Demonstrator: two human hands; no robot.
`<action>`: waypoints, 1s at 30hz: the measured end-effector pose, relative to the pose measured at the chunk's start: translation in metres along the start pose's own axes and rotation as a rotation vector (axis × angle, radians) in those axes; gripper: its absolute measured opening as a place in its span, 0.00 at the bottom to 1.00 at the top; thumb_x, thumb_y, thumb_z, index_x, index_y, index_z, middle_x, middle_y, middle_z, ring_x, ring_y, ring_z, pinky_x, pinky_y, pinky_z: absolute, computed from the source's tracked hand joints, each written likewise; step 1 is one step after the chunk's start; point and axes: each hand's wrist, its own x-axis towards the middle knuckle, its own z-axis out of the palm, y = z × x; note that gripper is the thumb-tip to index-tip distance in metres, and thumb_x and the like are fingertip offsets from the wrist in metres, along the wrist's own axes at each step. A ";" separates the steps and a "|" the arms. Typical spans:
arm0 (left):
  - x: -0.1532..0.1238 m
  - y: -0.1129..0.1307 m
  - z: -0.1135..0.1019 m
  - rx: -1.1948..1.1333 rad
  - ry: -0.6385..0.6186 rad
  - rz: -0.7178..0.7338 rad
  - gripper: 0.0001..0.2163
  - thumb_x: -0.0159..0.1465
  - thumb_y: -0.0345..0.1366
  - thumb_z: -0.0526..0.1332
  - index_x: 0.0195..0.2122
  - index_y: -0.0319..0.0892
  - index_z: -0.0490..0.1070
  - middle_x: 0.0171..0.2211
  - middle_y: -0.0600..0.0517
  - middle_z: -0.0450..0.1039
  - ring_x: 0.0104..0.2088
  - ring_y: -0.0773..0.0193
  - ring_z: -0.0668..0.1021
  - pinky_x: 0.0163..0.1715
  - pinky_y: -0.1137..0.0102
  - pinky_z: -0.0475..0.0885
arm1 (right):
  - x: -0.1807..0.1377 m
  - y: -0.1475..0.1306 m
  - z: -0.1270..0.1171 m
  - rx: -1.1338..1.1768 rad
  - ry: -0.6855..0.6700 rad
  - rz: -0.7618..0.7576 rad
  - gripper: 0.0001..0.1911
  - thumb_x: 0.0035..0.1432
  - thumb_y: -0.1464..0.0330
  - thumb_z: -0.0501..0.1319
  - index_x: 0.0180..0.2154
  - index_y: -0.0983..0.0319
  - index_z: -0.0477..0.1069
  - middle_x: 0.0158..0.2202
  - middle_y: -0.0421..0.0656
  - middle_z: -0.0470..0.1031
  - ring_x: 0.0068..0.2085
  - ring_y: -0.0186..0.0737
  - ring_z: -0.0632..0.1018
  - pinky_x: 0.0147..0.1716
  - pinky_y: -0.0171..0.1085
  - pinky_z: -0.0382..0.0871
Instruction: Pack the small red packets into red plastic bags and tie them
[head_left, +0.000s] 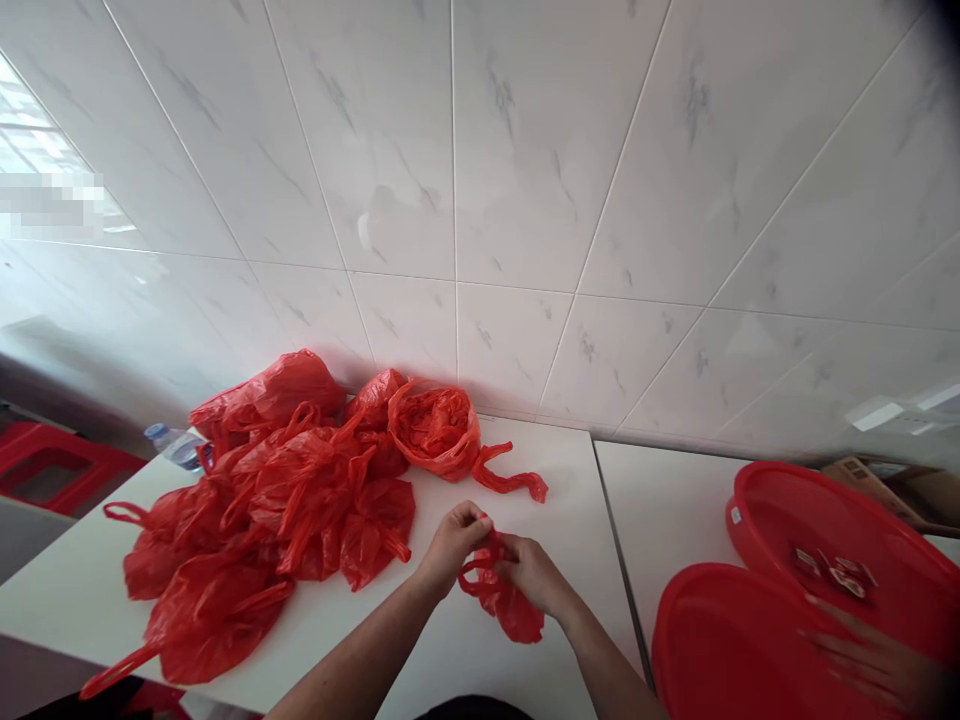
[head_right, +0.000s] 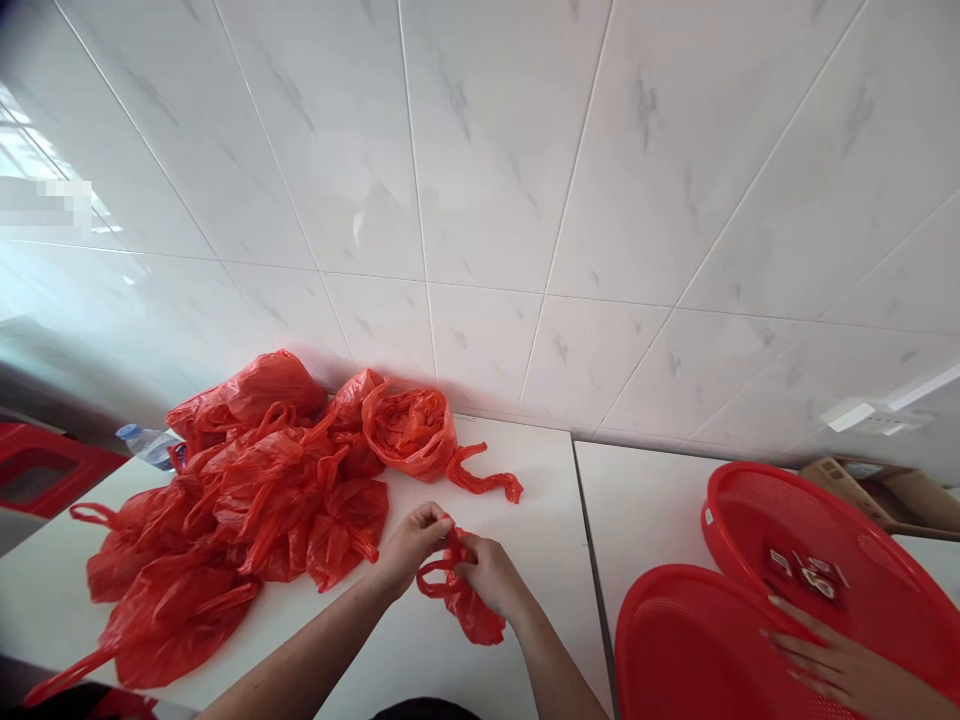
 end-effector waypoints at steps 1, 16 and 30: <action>-0.003 0.000 0.005 0.077 -0.052 0.020 0.12 0.54 0.41 0.67 0.28 0.41 0.65 0.26 0.53 0.72 0.28 0.65 0.75 0.36 0.65 0.71 | 0.002 -0.001 0.001 -0.036 0.029 -0.002 0.08 0.52 0.68 0.58 0.33 0.62 0.74 0.25 0.39 0.74 0.25 0.34 0.72 0.27 0.34 0.61; -0.014 -0.027 0.009 1.369 -0.151 0.229 0.35 0.56 0.43 0.66 0.64 0.45 0.58 0.50 0.42 0.69 0.49 0.48 0.72 0.49 0.59 0.66 | 0.010 0.024 0.001 0.149 0.287 0.035 0.11 0.50 0.59 0.61 0.26 0.60 0.65 0.23 0.38 0.71 0.26 0.36 0.71 0.28 0.35 0.64; -0.002 -0.026 0.005 0.575 -0.092 -0.129 0.08 0.58 0.38 0.57 0.28 0.40 0.72 0.20 0.57 0.65 0.21 0.69 0.64 0.23 0.73 0.59 | -0.005 0.018 -0.010 0.328 0.091 -0.038 0.15 0.51 0.56 0.64 0.32 0.61 0.74 0.30 0.42 0.77 0.34 0.42 0.77 0.39 0.41 0.68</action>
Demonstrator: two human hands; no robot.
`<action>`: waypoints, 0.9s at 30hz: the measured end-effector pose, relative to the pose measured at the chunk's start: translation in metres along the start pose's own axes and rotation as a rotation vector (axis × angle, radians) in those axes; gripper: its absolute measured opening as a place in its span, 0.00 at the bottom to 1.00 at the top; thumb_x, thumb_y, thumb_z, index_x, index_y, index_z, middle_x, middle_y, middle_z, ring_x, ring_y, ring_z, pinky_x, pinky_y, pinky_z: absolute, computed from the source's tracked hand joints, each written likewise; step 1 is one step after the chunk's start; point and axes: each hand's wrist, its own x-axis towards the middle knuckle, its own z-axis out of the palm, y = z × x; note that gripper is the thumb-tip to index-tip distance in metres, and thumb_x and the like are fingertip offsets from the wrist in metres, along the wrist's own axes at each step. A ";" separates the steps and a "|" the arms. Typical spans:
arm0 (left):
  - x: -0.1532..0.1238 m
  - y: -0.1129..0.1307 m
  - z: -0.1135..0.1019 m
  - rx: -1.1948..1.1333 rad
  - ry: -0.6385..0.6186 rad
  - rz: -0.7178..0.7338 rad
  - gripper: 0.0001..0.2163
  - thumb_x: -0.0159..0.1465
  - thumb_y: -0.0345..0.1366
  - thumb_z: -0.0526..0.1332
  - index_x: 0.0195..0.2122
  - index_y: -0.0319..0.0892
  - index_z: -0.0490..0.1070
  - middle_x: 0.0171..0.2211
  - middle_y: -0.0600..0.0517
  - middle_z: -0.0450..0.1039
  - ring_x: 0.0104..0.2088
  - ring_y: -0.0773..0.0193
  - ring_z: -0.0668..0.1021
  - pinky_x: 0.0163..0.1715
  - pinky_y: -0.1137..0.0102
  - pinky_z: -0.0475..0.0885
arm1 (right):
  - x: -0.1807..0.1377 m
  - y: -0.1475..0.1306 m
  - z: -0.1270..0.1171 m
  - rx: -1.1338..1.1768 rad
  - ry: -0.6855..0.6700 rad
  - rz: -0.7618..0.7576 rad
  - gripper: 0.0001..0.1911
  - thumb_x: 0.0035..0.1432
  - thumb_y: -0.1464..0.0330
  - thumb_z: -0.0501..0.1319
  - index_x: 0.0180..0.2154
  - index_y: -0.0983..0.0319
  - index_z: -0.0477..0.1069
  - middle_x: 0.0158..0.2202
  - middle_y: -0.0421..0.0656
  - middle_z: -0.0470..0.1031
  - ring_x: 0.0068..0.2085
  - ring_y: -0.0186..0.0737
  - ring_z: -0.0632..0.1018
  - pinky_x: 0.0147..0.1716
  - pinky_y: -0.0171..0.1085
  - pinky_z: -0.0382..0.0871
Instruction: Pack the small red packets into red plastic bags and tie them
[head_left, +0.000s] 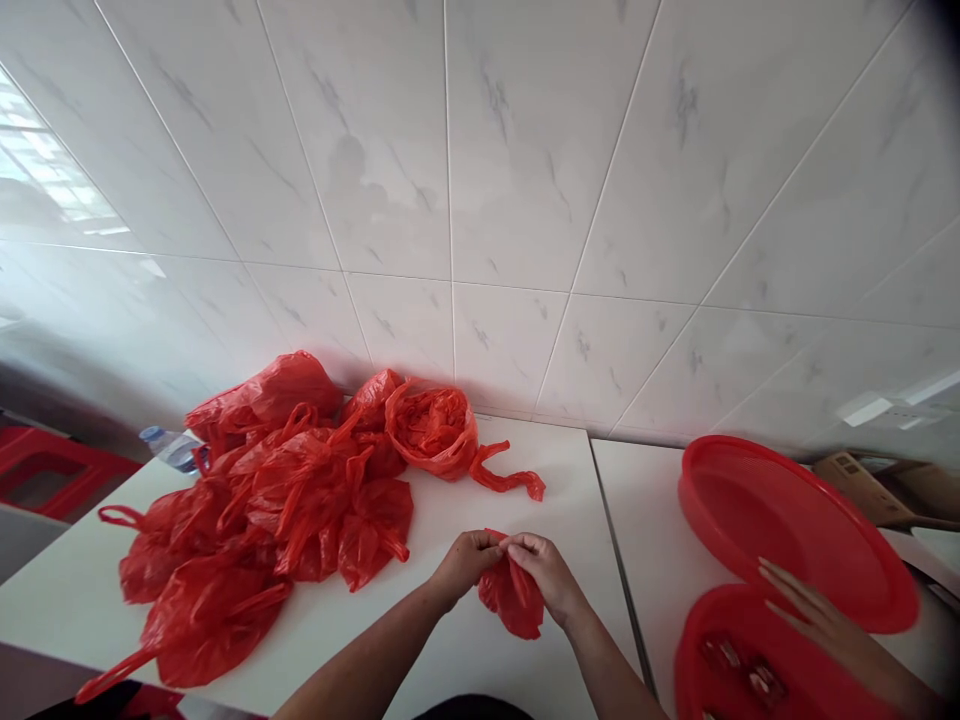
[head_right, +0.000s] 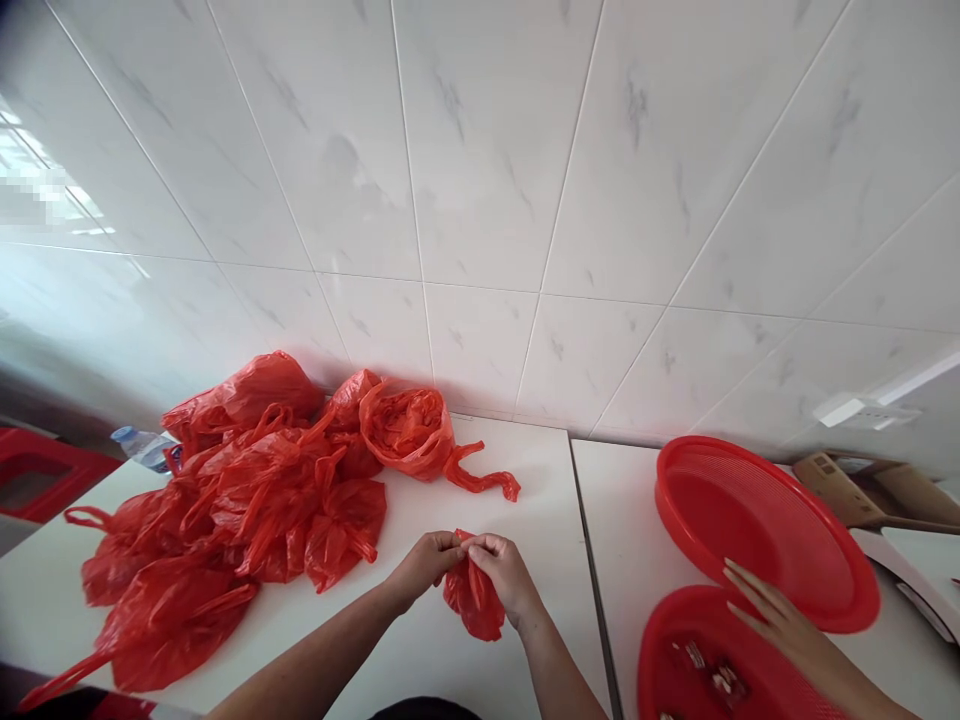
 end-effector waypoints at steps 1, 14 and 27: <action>0.000 0.000 0.000 0.015 0.010 -0.001 0.07 0.57 0.37 0.57 0.28 0.40 0.71 0.21 0.57 0.65 0.22 0.69 0.64 0.24 0.73 0.59 | 0.000 0.000 0.000 -0.065 0.000 -0.007 0.13 0.50 0.58 0.65 0.33 0.61 0.73 0.30 0.41 0.77 0.34 0.41 0.76 0.38 0.40 0.68; -0.003 0.001 0.009 0.302 0.163 0.084 0.05 0.55 0.31 0.55 0.22 0.42 0.65 0.23 0.55 0.66 0.27 0.65 0.68 0.27 0.71 0.58 | 0.007 0.012 0.016 -0.730 0.314 -0.066 0.06 0.50 0.69 0.53 0.24 0.57 0.65 0.22 0.37 0.71 0.26 0.36 0.70 0.27 0.35 0.58; -0.018 0.003 0.000 0.697 0.095 0.205 0.04 0.54 0.27 0.58 0.25 0.42 0.70 0.30 0.54 0.73 0.32 0.65 0.72 0.32 0.73 0.62 | 0.012 0.020 -0.005 -0.069 0.177 0.129 0.05 0.42 0.66 0.62 0.26 0.60 0.71 0.24 0.39 0.75 0.27 0.37 0.74 0.30 0.36 0.65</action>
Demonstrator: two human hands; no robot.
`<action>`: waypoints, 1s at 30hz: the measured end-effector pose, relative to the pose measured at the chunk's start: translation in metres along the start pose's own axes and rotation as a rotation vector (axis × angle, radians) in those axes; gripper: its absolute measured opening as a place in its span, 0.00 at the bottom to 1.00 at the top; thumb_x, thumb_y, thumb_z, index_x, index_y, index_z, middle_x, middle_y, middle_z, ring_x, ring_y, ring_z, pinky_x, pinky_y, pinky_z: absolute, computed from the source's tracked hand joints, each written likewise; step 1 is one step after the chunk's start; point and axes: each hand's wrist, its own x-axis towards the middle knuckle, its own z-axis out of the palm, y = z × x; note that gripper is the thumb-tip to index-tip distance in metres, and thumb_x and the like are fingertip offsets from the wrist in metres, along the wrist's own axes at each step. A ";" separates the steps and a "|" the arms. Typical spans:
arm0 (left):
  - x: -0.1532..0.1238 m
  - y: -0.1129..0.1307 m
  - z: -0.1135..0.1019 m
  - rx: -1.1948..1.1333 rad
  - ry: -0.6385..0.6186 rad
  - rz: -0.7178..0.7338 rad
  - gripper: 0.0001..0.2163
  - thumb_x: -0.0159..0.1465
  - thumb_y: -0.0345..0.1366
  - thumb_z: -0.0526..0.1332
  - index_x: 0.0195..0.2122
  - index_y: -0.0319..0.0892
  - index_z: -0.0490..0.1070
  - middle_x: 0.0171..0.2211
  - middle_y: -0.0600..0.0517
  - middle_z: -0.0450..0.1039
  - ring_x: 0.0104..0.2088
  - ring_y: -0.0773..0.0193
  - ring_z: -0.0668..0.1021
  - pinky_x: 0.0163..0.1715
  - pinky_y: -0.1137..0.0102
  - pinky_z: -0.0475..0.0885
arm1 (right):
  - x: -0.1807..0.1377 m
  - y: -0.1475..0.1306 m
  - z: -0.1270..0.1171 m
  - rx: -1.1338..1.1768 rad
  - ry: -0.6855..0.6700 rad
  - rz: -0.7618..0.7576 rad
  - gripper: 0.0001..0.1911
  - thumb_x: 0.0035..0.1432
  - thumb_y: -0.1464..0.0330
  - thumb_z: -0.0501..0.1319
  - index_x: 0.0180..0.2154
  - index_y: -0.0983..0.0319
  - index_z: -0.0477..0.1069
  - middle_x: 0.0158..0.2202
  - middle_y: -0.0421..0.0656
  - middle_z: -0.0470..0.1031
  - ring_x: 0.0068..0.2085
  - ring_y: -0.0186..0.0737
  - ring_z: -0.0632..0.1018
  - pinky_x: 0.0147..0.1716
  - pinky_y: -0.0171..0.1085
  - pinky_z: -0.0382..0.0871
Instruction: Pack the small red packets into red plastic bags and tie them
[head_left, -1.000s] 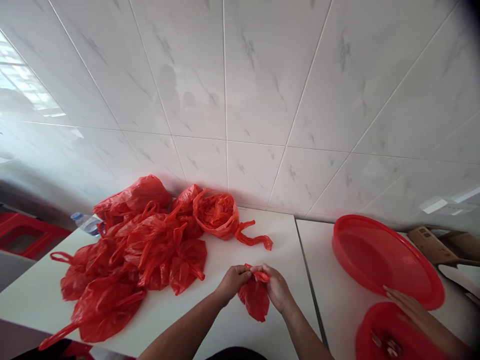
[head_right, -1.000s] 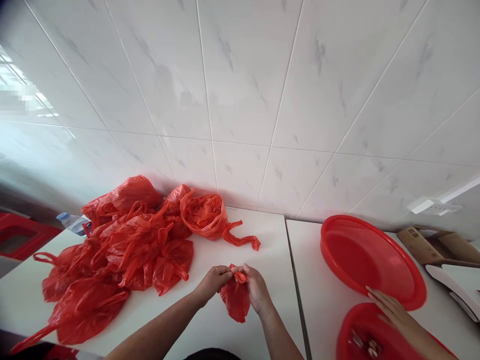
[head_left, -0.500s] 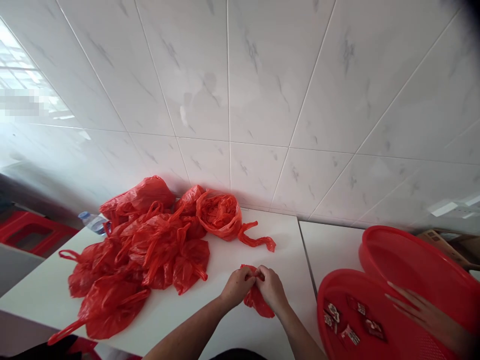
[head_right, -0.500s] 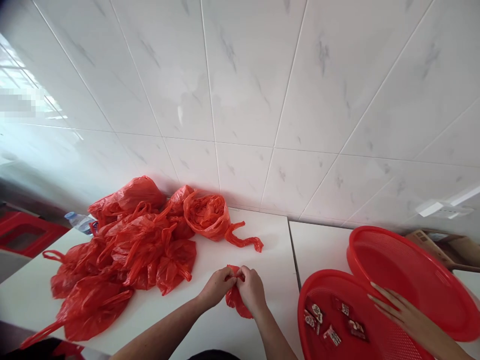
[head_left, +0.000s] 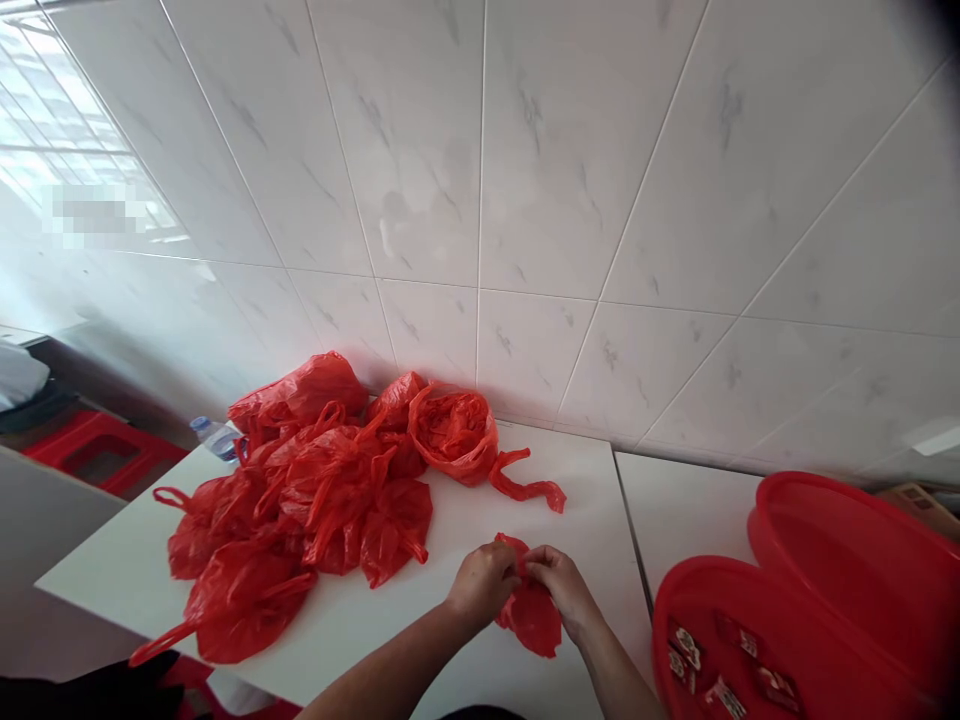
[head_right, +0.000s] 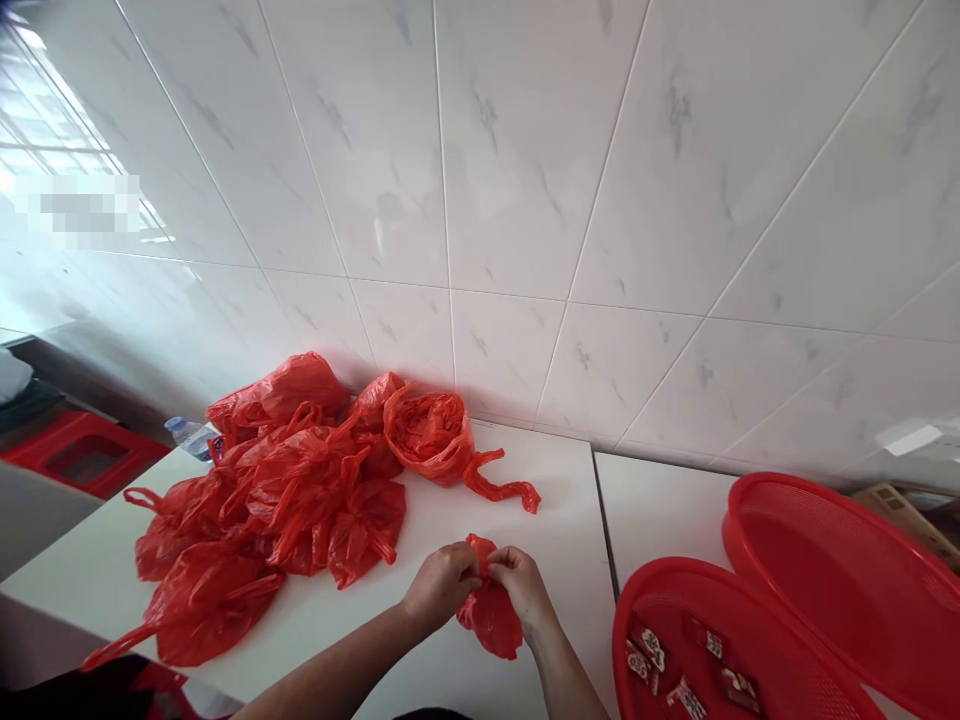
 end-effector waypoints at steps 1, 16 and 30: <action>-0.002 0.000 0.001 0.020 -0.034 0.006 0.04 0.54 0.27 0.58 0.24 0.42 0.70 0.29 0.54 0.73 0.32 0.65 0.72 0.32 0.73 0.62 | 0.004 0.004 -0.002 -0.011 0.079 -0.007 0.05 0.41 0.68 0.61 0.26 0.59 0.70 0.23 0.38 0.74 0.26 0.37 0.73 0.29 0.36 0.65; -0.007 -0.023 0.008 -0.047 -0.121 -0.046 0.13 0.53 0.25 0.56 0.36 0.44 0.75 0.38 0.47 0.75 0.38 0.55 0.76 0.37 0.66 0.67 | -0.005 0.010 -0.005 -0.142 0.114 -0.052 0.10 0.48 0.61 0.61 0.31 0.59 0.71 0.27 0.38 0.73 0.33 0.38 0.74 0.34 0.36 0.68; -0.046 -0.086 -0.090 0.086 0.301 -0.160 0.13 0.54 0.21 0.47 0.31 0.40 0.69 0.32 0.47 0.70 0.33 0.59 0.72 0.35 0.67 0.64 | 0.081 0.013 -0.061 -0.822 0.309 -0.219 0.25 0.49 0.68 0.56 0.51 0.61 0.71 0.59 0.51 0.65 0.62 0.49 0.64 0.58 0.44 0.60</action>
